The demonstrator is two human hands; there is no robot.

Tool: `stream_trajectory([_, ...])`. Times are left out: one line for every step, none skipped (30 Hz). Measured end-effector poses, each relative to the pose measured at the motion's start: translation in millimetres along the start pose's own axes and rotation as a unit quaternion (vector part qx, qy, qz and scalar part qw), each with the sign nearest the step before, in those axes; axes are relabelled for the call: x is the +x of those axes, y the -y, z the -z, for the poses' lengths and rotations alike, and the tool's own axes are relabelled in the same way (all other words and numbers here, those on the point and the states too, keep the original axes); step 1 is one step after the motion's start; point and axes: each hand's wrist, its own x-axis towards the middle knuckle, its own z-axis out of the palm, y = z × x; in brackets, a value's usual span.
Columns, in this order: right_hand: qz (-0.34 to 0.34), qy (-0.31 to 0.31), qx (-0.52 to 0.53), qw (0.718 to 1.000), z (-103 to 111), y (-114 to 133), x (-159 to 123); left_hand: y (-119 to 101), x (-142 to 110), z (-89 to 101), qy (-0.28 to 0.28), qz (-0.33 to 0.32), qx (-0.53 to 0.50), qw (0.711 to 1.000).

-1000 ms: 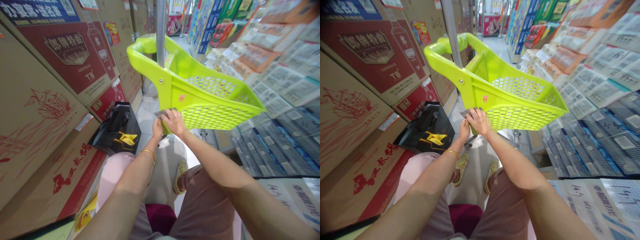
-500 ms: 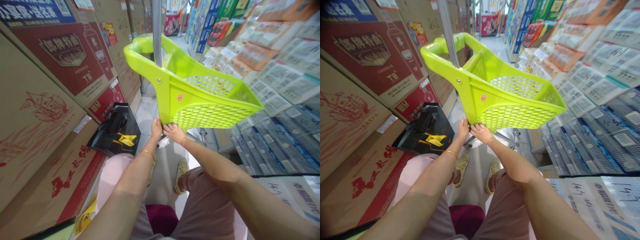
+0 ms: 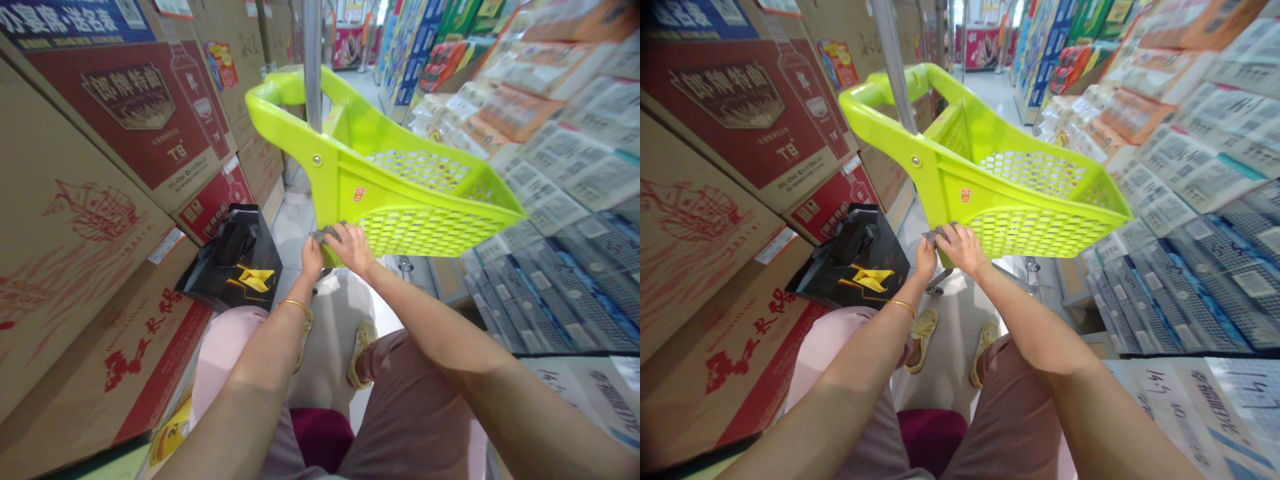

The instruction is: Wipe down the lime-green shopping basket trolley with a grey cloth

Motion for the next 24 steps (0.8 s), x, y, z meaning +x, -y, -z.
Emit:
stream_trajectory([0.025,0.010,0.001,1.000,-5.1,0.8,-6.3,1.3,1.0,0.9,0.003,0.001,0.003,1.000])
stream_trajectory([0.048,0.020,0.002,0.999,-10.2,1.7,-13.0,2.7,1.9,1.5,0.007,0.001,0.004,1.000])
stream_trajectory([0.067,0.029,0.003,0.997,-14.9,2.5,-19.8,4.0,2.5,1.7,0.012,0.000,0.004,1.000])
stream_trajectory([0.082,0.039,0.004,0.996,-19.1,3.3,-26.2,5.3,2.7,1.5,0.014,-0.003,0.001,1.000])
stream_trajectory([0.092,0.047,0.003,0.995,-22.4,3.9,-32.0,6.6,2.5,1.0,0.011,-0.006,-0.005,1.000])
stream_trajectory([0.099,0.053,0.001,0.994,-25.0,4.4,-37.0,8.3,1.7,0.3,0.005,-0.006,-0.013,1.000])
stream_trajectory([0.105,0.057,-0.001,0.993,-26.8,4.7,-40.8,10.4,0.4,-0.5,-0.001,-0.002,-0.020,1.000])
stream_trajectory([0.109,0.060,-0.004,0.992,-27.9,5.0,-43.5,13.1,-1.4,-1.3,-0.005,0.009,-0.024,1.000])
stream_trajectory([0.111,0.062,-0.005,0.992,-28.3,5.1,-44.7,16.8,-3.6,-1.9,-0.006,0.025,-0.027,0.999])
stream_trajectory([0.110,0.063,-0.006,0.992,-28.0,5.3,-44.6,21.2,-5.9,-2.4,-0.003,0.047,-0.028,0.999])
stream_trajectory([0.109,0.063,-0.007,0.992,-27.1,5.5,-43.1,26.2,-8.1,-2.8,0.001,0.071,-0.025,0.997])
stream_trajectory([0.107,0.061,-0.009,0.992,-25.7,5.7,-40.3,31.4,-10.1,-3.2,0.009,0.082,-0.026,0.996])
stream_trajectory([0.104,0.056,-0.012,0.993,-23.6,5.8,-36.4,36.5,-11.7,-3.5,0.010,0.084,-0.032,0.996])
stream_trajectory([0.099,0.047,-0.016,0.994,-21.1,6.0,-31.5,41.1,-12.7,-3.9,0.013,0.083,-0.040,0.996])
stream_trajectory([0.092,0.036,-0.019,0.995,-18.2,6.1,-26.0,44.7,-13.2,-4.4,0.012,0.084,-0.048,0.995])
stream_trajectory([0.081,0.023,-0.020,0.996,-15.2,6.1,-20.3,47.3,-13.2,-4.9,0.009,0.084,-0.053,0.995])
stream_trajectory([0.066,0.011,-0.020,0.998,-12.5,5.9,-14.7,48.8,-12.9,-5.6,0.006,0.085,-0.056,0.995])
stream_trajectory([0.050,0.001,-0.020,0.999,-10.2,5.6,-9.8,49.3,-12.4,-6.2,0.004,0.086,-0.056,0.995])
stream_trajectory([0.036,-0.006,-0.018,0.999,-8.8,5.2,-5.9,49.1,-11.7,-6.8,0.003,0.086,-0.054,0.995])
stream_trajectory([0.026,-0.008,-0.015,1.000,-8.6,4.7,-3.5,48.5,-11.0,-7.4,0.004,0.086,-0.052,0.995])
stream_trajectory([0.022,-0.005,-0.011,1.000,-9.7,4.2,-2.7,47.9,-10.2,-7.8,0.004,0.087,-0.051,0.995])
stream_trajectory([0.023,0.003,-0.006,1.000,-12.1,3.7,-3.6,47.4,-9.4,-8.2,0.004,0.089,-0.051,0.995])
stream_trajectory([0.029,0.014,0.000,0.999,-15.8,3.3,-6.2,47.1,-8.6,-8.6,0.003,0.093,-0.052,0.994])
stream_trajectory([0.038,0.027,0.007,0.999,-20.3,3.0,-10.3,47.1,-7.9,-8.8,0.001,0.097,-0.053,0.994])
